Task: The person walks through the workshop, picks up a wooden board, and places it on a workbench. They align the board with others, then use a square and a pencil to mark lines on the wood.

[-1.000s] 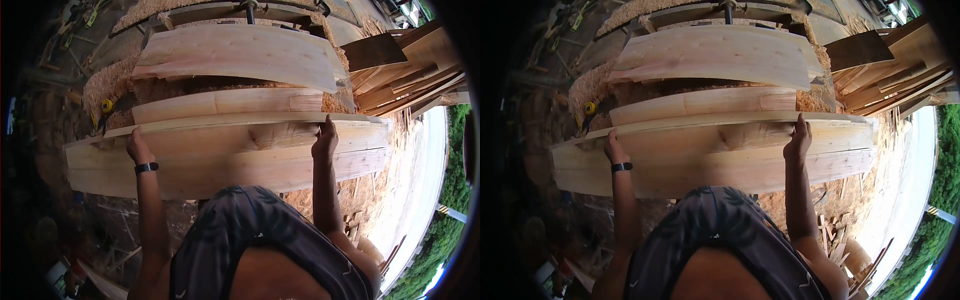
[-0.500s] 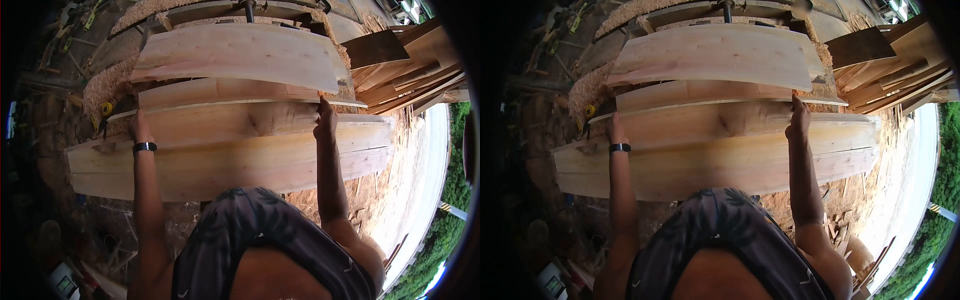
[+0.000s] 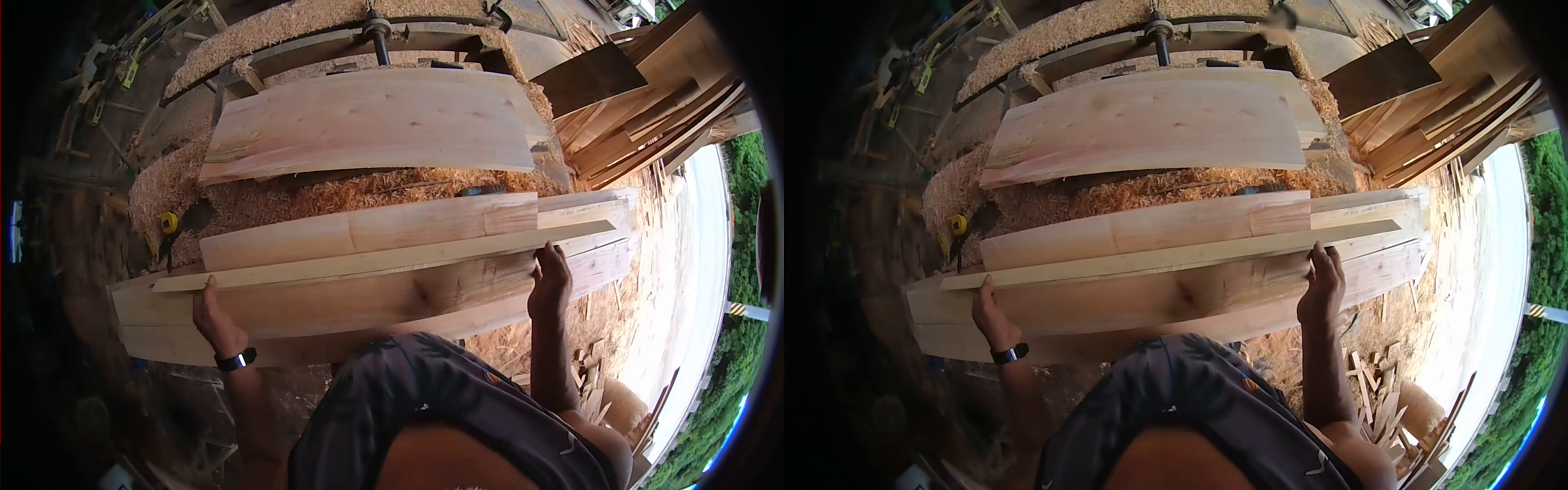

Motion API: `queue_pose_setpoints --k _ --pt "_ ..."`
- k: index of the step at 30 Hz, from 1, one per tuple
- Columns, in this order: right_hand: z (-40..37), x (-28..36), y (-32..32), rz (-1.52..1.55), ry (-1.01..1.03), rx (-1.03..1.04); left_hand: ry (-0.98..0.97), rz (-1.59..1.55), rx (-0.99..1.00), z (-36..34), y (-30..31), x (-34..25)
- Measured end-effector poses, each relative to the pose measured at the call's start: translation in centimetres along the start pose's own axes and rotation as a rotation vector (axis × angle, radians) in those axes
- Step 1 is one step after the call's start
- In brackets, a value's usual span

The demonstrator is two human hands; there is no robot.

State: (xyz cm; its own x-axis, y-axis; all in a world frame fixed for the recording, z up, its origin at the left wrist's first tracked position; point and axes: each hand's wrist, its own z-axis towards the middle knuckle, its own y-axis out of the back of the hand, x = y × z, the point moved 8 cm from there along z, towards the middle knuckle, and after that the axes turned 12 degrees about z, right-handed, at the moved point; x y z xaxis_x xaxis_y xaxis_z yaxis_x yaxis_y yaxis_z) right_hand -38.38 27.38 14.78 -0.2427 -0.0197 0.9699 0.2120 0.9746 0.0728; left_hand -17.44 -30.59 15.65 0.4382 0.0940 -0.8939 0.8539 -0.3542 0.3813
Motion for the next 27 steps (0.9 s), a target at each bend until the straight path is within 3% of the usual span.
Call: queue_pose_setpoints --k 3,5,8,11,13,16,17,21,23,24,26,27 --pt "0.4 5.5 -0.8 0.261 -0.050 -0.085 -0.095 -0.104 0.038 0.3 -0.1 -5.0" --pt "3.1 8.2 -1.4 0.298 0.029 0.040 -0.144 -0.164 0.094 2.9 -1.7 -7.5" --pt "8.3 11.3 -4.7 0.303 -0.007 0.216 -0.200 -0.109 0.139 9.3 -5.4 -10.6" --pt "13.2 12.8 -6.9 0.269 -0.078 0.205 -0.257 -0.007 0.097 12.5 -9.2 -14.6" --pt "15.7 12.3 -8.6 0.190 -0.239 0.293 -0.356 0.323 0.035 13.7 -11.3 -17.2" --pt "16.6 11.9 -11.1 0.114 -0.366 0.461 -0.379 0.551 0.053 17.6 -15.1 -16.7" --pt "16.4 11.9 -11.3 0.027 -0.375 0.413 -0.332 0.807 0.128 18.4 -16.2 -15.7" --pt "17.2 11.0 -10.9 -0.012 -0.380 0.483 -0.296 0.929 0.107 19.1 -17.4 -13.3" --pt "16.0 14.8 -10.7 -0.507 0.043 0.394 -0.248 0.781 0.159 19.5 -17.1 -12.6" --pt "15.5 15.2 -11.2 -0.507 0.040 0.397 -0.201 0.619 0.196 19.5 -16.8 -12.3" --pt "14.4 18.3 -11.4 -0.893 0.456 0.197 -0.122 0.477 0.201 18.7 -15.5 -11.7" --pt "15.2 17.8 -11.8 -0.826 0.593 0.253 -0.112 0.535 0.241 18.3 -15.1 -11.7"
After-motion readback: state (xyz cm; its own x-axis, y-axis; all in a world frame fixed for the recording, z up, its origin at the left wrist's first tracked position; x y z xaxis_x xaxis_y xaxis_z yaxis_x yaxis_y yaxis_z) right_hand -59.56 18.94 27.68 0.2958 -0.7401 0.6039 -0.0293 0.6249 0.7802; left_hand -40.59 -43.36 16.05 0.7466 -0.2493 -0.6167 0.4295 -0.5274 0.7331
